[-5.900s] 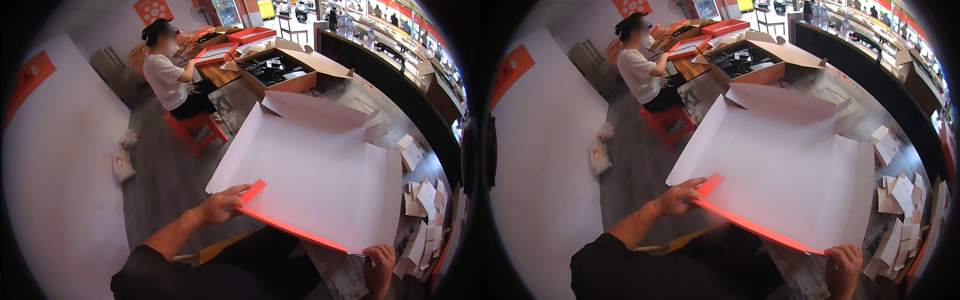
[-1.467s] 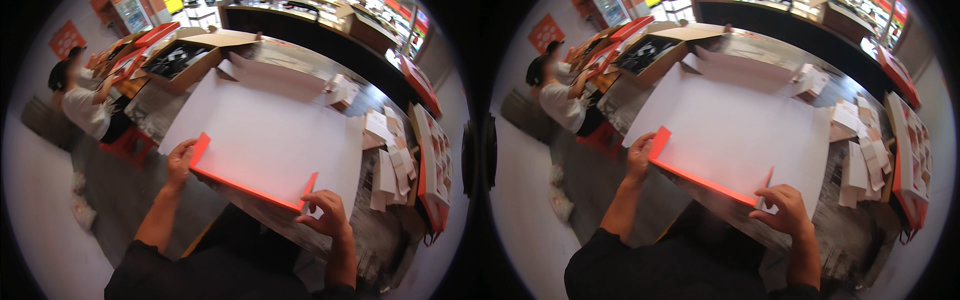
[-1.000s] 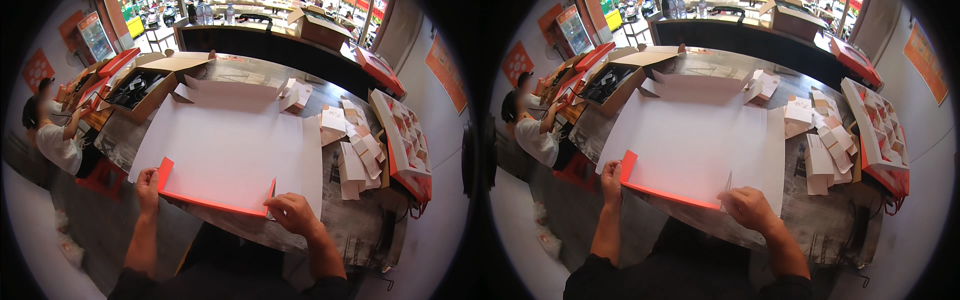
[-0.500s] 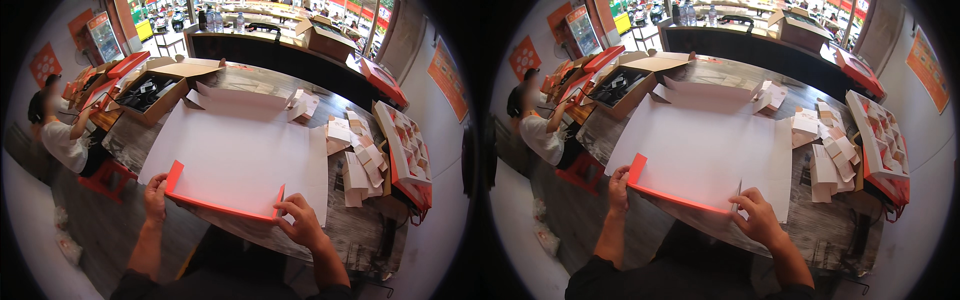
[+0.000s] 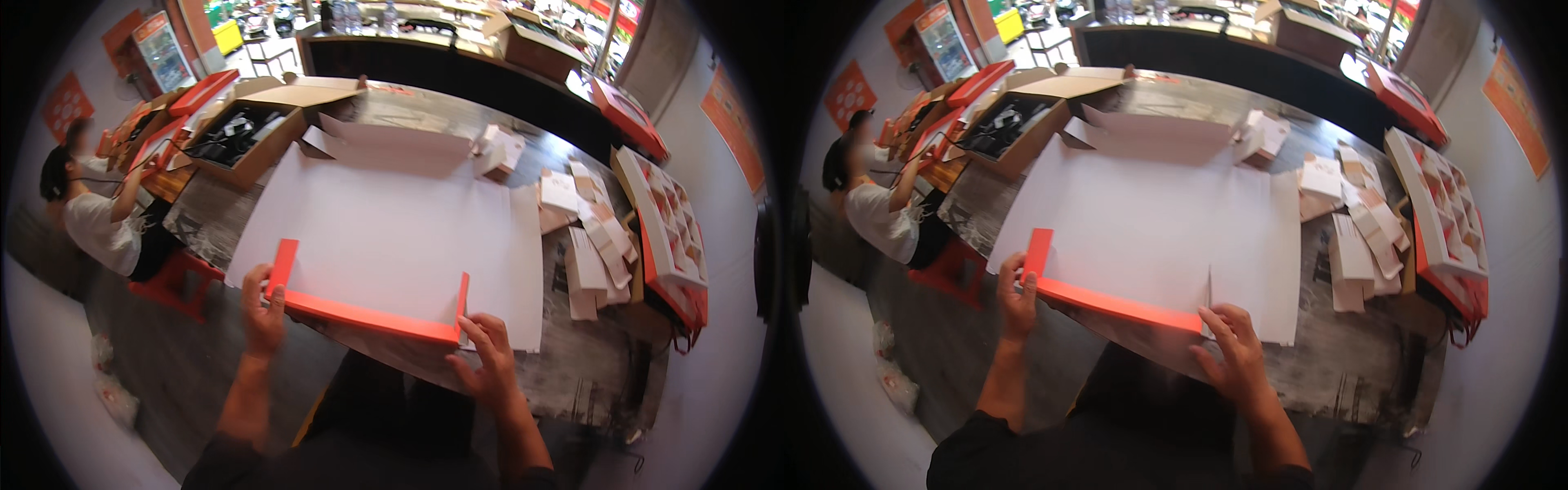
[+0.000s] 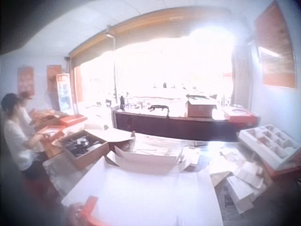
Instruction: The person assembles cardboard gift boxes by hand, folding the flaps and inserting a partitioned tray into one of the boxes.
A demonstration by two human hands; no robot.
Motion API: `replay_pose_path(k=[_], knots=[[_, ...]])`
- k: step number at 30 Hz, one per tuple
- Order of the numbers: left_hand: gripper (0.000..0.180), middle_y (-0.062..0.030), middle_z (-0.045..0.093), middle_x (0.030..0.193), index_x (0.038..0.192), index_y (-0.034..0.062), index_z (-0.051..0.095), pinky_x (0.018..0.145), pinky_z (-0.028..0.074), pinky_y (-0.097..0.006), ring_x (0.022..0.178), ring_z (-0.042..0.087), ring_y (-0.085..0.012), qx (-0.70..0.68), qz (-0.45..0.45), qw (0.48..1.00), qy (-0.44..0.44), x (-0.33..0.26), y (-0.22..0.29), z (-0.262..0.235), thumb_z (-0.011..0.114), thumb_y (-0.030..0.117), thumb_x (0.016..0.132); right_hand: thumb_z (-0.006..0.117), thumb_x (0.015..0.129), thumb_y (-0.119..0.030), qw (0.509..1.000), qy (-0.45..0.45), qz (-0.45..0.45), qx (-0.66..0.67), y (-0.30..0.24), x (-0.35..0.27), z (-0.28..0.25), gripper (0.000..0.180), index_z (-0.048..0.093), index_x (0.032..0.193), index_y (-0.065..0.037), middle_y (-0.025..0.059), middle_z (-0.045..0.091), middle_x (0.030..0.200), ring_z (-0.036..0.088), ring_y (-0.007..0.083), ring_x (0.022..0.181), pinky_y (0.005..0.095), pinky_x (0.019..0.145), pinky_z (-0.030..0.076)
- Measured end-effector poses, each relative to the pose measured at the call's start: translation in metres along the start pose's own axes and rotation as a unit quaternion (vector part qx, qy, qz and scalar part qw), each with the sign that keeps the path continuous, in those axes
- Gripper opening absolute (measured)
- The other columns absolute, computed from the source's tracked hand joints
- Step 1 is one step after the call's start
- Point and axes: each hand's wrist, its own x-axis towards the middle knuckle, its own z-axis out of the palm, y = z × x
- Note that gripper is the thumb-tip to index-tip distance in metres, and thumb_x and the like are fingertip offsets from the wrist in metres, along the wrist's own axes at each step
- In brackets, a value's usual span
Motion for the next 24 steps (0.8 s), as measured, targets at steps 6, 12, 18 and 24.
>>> replay_pose_path(k=[6,12,18,24], knots=[[0.046,-0.0136,0.058,0.14,0.141,0.004,0.053,0.11,0.041,-0.042,0.129,0.054,-0.0271,0.045,0.032,0.998,0.002,0.0,0.003,0.003,0.065,0.029,0.104,0.084,0.086,-0.027,0.995,0.099,0.01,-0.012,0.007,-0.006,-0.012,0.063,0.06,0.138,0.0,0.0197,0.06,0.129,0.062,0.0344,0.115,0.043,0.096,0.055],[0.058,-0.0236,0.045,0.154,0.15,0.0012,0.045,0.119,0.034,-0.052,0.144,0.043,-0.0393,0.121,0.084,0.989,0.03,-0.002,0.013,0.004,0.064,0.031,0.104,0.078,0.089,-0.013,0.961,0.177,0.167,-0.13,0.03,-0.016,-0.046,0.061,0.054,0.143,0.003,0.0205,0.054,0.139,0.055,0.0351,0.127,0.0447,0.109,0.046],[0.064,-0.0262,0.041,0.158,0.15,0.0009,0.047,0.122,0.028,-0.059,0.149,0.038,-0.0428,0.226,0.182,0.957,0.019,-0.001,0.047,0.012,0.064,0.04,0.102,0.076,0.09,-0.008,0.947,0.156,0.281,-0.001,0.053,-0.037,-0.04,0.077,0.039,0.156,0.002,0.0218,0.052,0.145,0.054,0.0328,0.133,0.0414,0.113,0.044],[0.063,-0.0224,0.058,0.143,0.135,0.0001,0.061,0.115,0.04,-0.058,0.136,0.054,-0.0419,0.093,0.267,0.952,-0.12,-0.01,0.097,0.045,0.074,0.047,0.095,0.068,0.092,0.0,0.942,0.17,0.239,0.162,0.048,-0.028,-0.034,0.075,0.034,0.158,0.005,0.0195,0.054,0.148,0.054,0.0257,0.135,0.0381,0.113,0.044]])
